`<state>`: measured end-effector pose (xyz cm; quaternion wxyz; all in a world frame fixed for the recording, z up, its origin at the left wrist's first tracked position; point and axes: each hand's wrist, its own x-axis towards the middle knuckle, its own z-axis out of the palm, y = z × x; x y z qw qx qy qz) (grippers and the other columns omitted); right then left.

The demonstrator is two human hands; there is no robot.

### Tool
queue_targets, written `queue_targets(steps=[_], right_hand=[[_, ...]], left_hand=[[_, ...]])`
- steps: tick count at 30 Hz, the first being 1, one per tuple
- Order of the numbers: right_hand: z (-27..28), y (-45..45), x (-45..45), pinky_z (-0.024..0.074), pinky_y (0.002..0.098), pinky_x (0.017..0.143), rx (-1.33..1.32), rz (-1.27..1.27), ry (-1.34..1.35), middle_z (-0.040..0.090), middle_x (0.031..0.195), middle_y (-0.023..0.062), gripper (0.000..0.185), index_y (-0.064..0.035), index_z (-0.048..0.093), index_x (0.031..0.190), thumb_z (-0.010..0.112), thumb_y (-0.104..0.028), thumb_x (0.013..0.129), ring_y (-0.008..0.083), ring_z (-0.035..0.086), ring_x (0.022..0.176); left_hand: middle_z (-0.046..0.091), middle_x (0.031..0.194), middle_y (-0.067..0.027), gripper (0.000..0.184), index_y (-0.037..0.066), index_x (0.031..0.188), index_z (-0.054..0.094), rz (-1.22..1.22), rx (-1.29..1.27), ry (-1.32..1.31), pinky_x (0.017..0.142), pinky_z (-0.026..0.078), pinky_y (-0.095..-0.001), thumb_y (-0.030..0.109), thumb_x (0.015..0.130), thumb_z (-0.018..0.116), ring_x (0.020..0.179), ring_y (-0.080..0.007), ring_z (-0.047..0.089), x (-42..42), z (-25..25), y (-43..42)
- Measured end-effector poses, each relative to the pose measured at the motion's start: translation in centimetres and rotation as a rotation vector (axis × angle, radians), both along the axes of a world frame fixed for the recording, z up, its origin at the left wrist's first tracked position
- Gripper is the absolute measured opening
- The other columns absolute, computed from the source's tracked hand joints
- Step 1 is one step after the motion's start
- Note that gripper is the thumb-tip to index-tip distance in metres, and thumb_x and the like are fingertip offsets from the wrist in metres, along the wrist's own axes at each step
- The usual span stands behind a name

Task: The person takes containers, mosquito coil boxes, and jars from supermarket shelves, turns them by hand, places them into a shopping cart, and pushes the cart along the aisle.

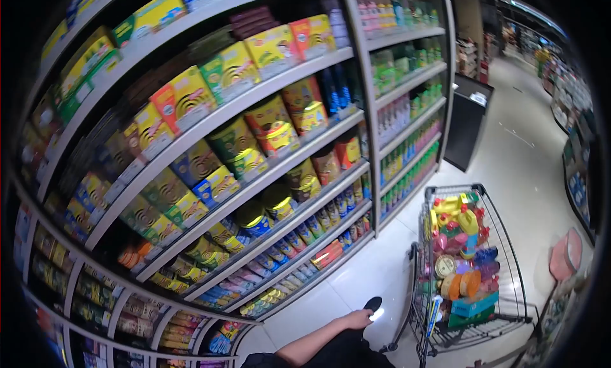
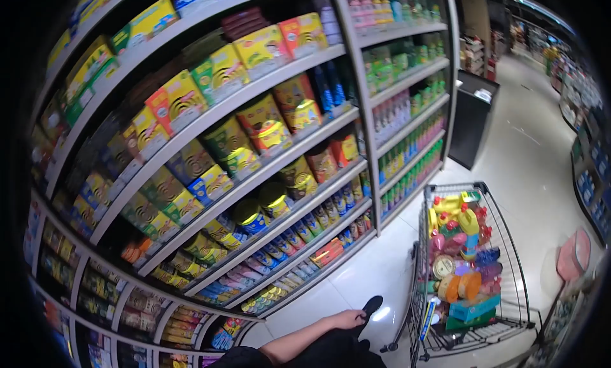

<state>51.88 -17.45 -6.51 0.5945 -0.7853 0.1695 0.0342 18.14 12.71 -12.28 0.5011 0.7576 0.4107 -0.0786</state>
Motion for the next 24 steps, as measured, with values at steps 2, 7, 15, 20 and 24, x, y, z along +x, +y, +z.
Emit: queue_targets(steps=[2,7,15,20,24], right_hand=[[-3.6,-1.1,2.1,0.0377,0.0280,0.045,0.131,-0.116,0.040,0.057,0.075,0.0084,0.051,-0.0016,0.051,0.130,0.061,-0.017,0.083,0.0154,0.048,0.054],[2.7,1.3,-0.1,0.0382,0.0262,0.042,-0.038,-0.066,0.035,0.058,0.076,0.0094,0.051,0.0049,0.048,0.126,0.063,-0.014,0.082,0.0127,0.047,0.044],[3.9,2.4,-0.1,0.0376,0.0250,0.037,-0.189,-0.119,0.107,0.058,0.075,0.0096,0.045,0.0041,0.047,0.125,0.060,-0.016,0.086,0.0111,0.046,0.040],[3.9,3.4,0.1,0.0372,0.0259,0.034,-0.249,-0.168,0.237,0.051,0.068,0.0060,0.042,0.0022,0.048,0.122,0.059,-0.019,0.088,0.0126,0.045,0.038],[3.5,3.6,1.0,0.0378,0.0283,0.034,-0.328,-0.147,0.236,0.048,0.064,0.0070,0.043,0.0043,0.049,0.120,0.057,-0.017,0.084,0.0152,0.046,0.036]], left_hand=[[0.063,0.096,-0.0264,0.033,-0.001,0.113,0.059,0.026,0.009,-0.247,0.077,0.049,-0.0421,0.019,0.086,0.057,0.088,-0.0352,0.062,4.9,1.0,1.7],[0.043,0.136,-0.0321,0.064,-0.008,0.141,0.029,0.162,-0.098,-0.262,0.106,0.035,-0.0368,0.021,0.089,0.054,0.127,-0.0371,0.045,17.7,0.8,7.8],[0.029,0.145,-0.0298,0.072,-0.013,0.141,0.013,0.063,-0.117,-0.326,0.112,0.025,-0.0396,0.019,0.092,0.054,0.135,-0.0374,0.033,26.9,-4.7,14.3],[0.000,0.150,-0.0355,0.087,-0.014,0.141,-0.012,0.032,0.089,-0.223,0.116,0.018,-0.0392,0.005,0.086,0.054,0.141,-0.0448,0.011,26.3,-3.1,12.5],[-0.003,0.150,-0.0354,0.089,-0.013,0.140,-0.013,0.025,0.059,-0.236,0.115,0.019,-0.0397,0.004,0.086,0.055,0.141,-0.0447,0.012,26.6,-3.2,13.1]])
